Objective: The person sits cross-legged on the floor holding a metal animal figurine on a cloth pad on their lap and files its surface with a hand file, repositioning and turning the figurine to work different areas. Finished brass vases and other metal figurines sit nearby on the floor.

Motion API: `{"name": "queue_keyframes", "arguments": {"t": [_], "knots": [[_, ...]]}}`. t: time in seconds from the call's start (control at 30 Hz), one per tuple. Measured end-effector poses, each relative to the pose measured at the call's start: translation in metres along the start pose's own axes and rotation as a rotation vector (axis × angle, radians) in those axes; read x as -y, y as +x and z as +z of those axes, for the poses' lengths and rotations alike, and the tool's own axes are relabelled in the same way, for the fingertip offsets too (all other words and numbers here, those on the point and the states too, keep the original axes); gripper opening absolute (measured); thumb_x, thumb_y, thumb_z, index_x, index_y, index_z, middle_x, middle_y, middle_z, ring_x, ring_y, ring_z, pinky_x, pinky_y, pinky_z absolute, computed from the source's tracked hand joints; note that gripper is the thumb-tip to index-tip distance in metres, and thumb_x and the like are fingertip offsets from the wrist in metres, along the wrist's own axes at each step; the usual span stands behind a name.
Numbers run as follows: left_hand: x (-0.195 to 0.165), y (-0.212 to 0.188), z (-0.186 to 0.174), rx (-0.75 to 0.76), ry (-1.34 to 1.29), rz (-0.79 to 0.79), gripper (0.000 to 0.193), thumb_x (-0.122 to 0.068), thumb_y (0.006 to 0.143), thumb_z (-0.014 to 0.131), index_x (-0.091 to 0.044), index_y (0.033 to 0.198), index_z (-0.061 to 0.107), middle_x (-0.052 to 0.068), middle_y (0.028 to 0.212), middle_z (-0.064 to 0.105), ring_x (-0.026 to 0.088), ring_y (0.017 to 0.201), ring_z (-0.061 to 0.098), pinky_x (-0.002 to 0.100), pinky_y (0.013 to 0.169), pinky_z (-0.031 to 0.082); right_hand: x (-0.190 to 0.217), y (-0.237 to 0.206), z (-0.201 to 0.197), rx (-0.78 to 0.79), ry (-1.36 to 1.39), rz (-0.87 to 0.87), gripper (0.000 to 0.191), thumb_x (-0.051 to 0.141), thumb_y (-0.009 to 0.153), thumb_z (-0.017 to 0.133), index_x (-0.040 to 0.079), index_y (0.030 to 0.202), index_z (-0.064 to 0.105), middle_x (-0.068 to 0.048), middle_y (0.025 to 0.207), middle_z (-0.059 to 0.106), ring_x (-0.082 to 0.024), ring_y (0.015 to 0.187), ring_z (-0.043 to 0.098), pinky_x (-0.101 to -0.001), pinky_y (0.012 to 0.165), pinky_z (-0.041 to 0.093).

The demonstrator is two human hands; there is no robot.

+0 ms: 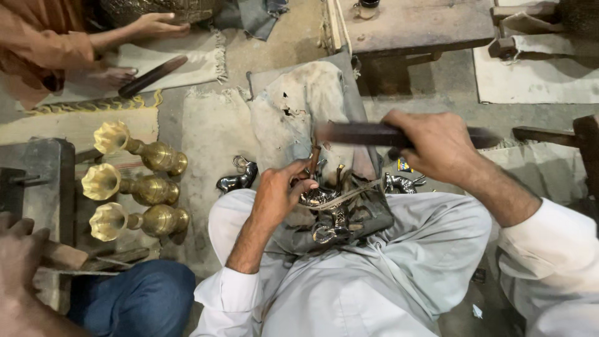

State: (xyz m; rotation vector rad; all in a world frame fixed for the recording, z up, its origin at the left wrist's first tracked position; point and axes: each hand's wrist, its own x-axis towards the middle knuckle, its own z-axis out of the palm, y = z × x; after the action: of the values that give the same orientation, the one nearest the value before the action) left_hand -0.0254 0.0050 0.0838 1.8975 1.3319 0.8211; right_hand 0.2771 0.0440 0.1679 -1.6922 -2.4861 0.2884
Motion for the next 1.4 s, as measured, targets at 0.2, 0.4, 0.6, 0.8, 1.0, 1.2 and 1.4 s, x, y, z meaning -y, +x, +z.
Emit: {"name": "queue_keyframes", "arguments": {"t": [0.2, 0.4, 0.6, 0.8, 1.0, 1.2, 1.4], "knots": [[0.004, -0.007, 0.003, 0.043, -0.043, 0.045, 0.037, -0.016, 0.083, 0.081, -0.006, 0.117, 0.072, 0.014, 0.089, 0.078, 0.029, 0.079, 0.077, 0.037, 0.068, 0.058, -0.005, -0.01, 0.014, 0.129, -0.035, -0.027, 0.056, 0.01, 0.071, 0.074, 0.018, 0.125, 0.06, -0.015, 0.089, 0.074, -0.04, 0.088, 0.071, -0.053, 0.076, 0.054], [0.014, -0.026, 0.011, -0.373, -0.487, -0.089, 0.03, -0.003, 0.09, 0.078, 0.001, 0.116, 0.065, 0.009, 0.09, 0.077, 0.008, 0.082, 0.073, 0.024, 0.073, 0.059, -0.01, -0.011, 0.014, 0.149, 0.131, 0.057, 0.048, 0.018, 0.076, 0.077, 0.018, 0.122, 0.062, -0.015, 0.087, 0.075, -0.04, 0.086, 0.071, -0.0532, 0.074, 0.053], [0.009, -0.031, 0.025, -0.424, -0.447, -0.096, 0.028, -0.002, 0.092, 0.078, 0.003, 0.116, 0.064, 0.01, 0.088, 0.078, 0.008, 0.079, 0.073, 0.023, 0.069, 0.06, 0.003, 0.004, 0.011, 0.153, 0.093, -0.045, 0.045, 0.017, 0.075, 0.075, 0.02, 0.118, 0.064, -0.011, 0.088, 0.076, -0.037, 0.085, 0.072, -0.0523, 0.073, 0.053], [0.002, -0.03, 0.024, -0.465, -0.299, -0.077, 0.023, 0.0, 0.093, 0.074, 0.002, 0.114, 0.063, 0.011, 0.093, 0.081, 0.012, 0.086, 0.08, 0.025, 0.072, 0.062, 0.036, 0.024, 0.0, -0.187, -0.003, -0.323, 0.041, 0.014, 0.08, 0.074, 0.012, 0.12, 0.063, -0.011, 0.094, 0.073, -0.033, 0.083, 0.073, -0.0462, 0.069, 0.055], [-0.004, -0.031, 0.027, -0.538, -0.209, -0.027, 0.026, 0.0, 0.09, 0.077, 0.0, 0.109, 0.06, 0.011, 0.089, 0.078, 0.016, 0.079, 0.079, 0.026, 0.07, 0.06, 0.074, 0.049, -0.025, -0.084, -0.405, -0.465, 0.037, 0.011, 0.081, 0.07, 0.018, 0.118, 0.065, -0.009, 0.092, 0.073, -0.026, 0.074, 0.075, -0.0396, 0.053, 0.056], [-0.008, -0.035, 0.035, -0.606, -0.307, -0.076, 0.025, -0.001, 0.09, 0.079, 0.001, 0.103, 0.058, 0.012, 0.088, 0.078, 0.014, 0.078, 0.077, 0.026, 0.07, 0.062, 0.105, 0.06, -0.042, -0.123, -0.462, -0.536, 0.03, 0.016, 0.083, 0.068, 0.014, 0.112, 0.065, -0.007, 0.082, 0.071, -0.026, 0.071, 0.074, -0.0399, 0.052, 0.055], [-0.012, -0.038, 0.043, -0.672, -0.371, -0.031, 0.026, -0.002, 0.092, 0.078, 0.001, 0.102, 0.055, 0.009, 0.088, 0.073, 0.011, 0.077, 0.071, 0.024, 0.07, 0.061, 0.127, 0.055, -0.051, -0.133, -0.547, -0.634, 0.027, 0.021, 0.085, 0.068, 0.015, 0.111, 0.063, -0.005, 0.08, 0.07, -0.024, 0.069, 0.074, -0.0384, 0.053, 0.054]]}}
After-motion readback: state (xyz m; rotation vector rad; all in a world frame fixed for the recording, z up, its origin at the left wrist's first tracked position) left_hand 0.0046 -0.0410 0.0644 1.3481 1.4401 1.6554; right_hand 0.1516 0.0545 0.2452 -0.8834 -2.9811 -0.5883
